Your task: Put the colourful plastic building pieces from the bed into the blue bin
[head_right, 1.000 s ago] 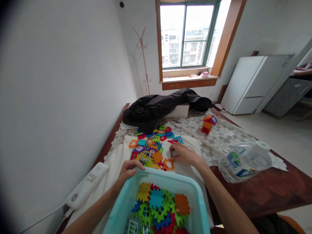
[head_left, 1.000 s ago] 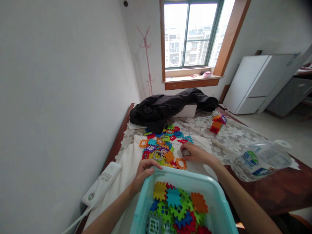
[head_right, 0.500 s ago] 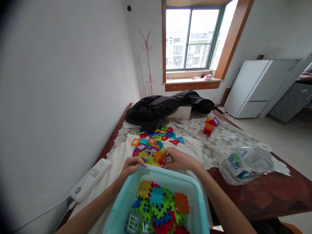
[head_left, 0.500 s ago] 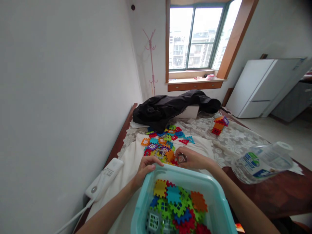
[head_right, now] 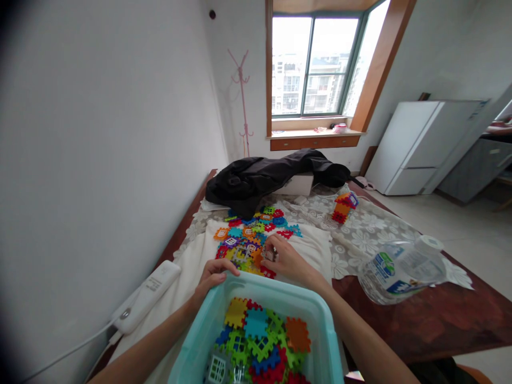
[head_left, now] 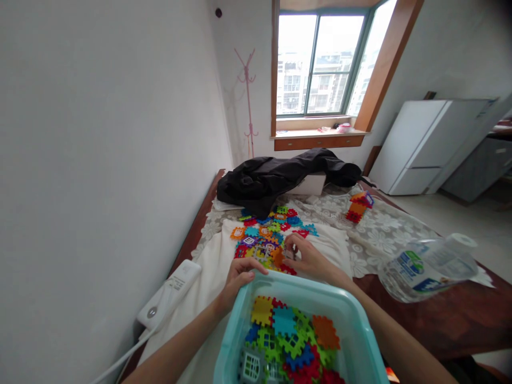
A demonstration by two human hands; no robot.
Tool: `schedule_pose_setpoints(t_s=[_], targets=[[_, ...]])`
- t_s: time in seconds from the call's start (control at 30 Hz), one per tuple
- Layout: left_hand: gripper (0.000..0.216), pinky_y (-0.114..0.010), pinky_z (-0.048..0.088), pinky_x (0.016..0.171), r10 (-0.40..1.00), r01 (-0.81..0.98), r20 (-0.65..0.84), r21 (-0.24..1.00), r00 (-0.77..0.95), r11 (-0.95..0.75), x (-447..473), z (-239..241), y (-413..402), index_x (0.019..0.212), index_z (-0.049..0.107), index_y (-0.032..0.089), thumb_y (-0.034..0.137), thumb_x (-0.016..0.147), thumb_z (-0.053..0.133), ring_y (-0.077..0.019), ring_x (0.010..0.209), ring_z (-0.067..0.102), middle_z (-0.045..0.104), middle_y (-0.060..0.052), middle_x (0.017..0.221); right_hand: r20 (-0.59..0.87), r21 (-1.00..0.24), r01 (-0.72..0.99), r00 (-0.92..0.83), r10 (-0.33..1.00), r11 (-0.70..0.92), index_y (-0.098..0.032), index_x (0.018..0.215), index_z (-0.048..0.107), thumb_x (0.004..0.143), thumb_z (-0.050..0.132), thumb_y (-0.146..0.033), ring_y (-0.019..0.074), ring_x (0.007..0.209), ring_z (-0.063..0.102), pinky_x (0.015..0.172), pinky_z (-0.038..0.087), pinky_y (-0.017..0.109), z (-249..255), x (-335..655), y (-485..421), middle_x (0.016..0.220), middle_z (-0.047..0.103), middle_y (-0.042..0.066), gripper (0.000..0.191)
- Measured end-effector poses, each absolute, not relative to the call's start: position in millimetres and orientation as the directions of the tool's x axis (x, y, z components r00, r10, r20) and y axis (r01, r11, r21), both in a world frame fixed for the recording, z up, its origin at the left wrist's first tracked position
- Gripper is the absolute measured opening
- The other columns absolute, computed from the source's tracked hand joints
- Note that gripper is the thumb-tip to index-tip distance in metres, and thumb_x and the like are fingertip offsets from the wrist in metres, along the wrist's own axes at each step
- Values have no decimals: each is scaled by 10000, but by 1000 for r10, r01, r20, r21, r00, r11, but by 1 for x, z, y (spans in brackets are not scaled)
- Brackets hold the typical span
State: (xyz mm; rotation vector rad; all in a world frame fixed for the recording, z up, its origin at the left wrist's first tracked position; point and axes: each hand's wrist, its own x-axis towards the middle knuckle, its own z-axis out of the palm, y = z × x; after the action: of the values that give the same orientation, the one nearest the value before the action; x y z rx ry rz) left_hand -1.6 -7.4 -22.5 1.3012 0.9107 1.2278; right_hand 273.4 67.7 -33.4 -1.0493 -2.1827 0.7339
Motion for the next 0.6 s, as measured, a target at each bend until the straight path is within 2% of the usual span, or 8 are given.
schedule_pose_setpoints(t_s=[0.13,0.37,0.5,0.6], targets=[[291,-303,501,755,971,-139,145,983,190,-120,0,-20,-8,892,871,173,419,820,733,-232,853,648,759,-85,882,367,-691,480,-412,834,541,-253,954,540,879,726,-203,254,1029,594,929,531,398,-53,244,66,1100,618,65,206],[286,-313,510,765,974,-117,136,986,180,-116,2,-13,-11,891,868,177,411,816,723,-239,848,653,760,-85,881,328,-643,566,-406,853,516,-253,1071,567,877,740,-193,279,1035,620,943,563,433,-60,232,64,1137,644,90,267],[280,-310,499,761,969,-117,158,984,191,-138,3,-9,-11,876,872,178,409,817,726,-221,807,640,759,-79,858,351,-618,571,-415,840,540,-257,1095,574,906,698,-172,279,1046,636,952,565,422,-60,235,65,1147,663,96,242],[270,-302,482,751,967,-120,167,982,191,-146,4,-7,-11,878,883,182,384,827,711,-205,784,625,762,-73,854,340,-624,564,-426,838,540,-254,1135,573,888,742,-209,287,1089,640,993,556,431,-60,237,64,1191,661,103,303]])
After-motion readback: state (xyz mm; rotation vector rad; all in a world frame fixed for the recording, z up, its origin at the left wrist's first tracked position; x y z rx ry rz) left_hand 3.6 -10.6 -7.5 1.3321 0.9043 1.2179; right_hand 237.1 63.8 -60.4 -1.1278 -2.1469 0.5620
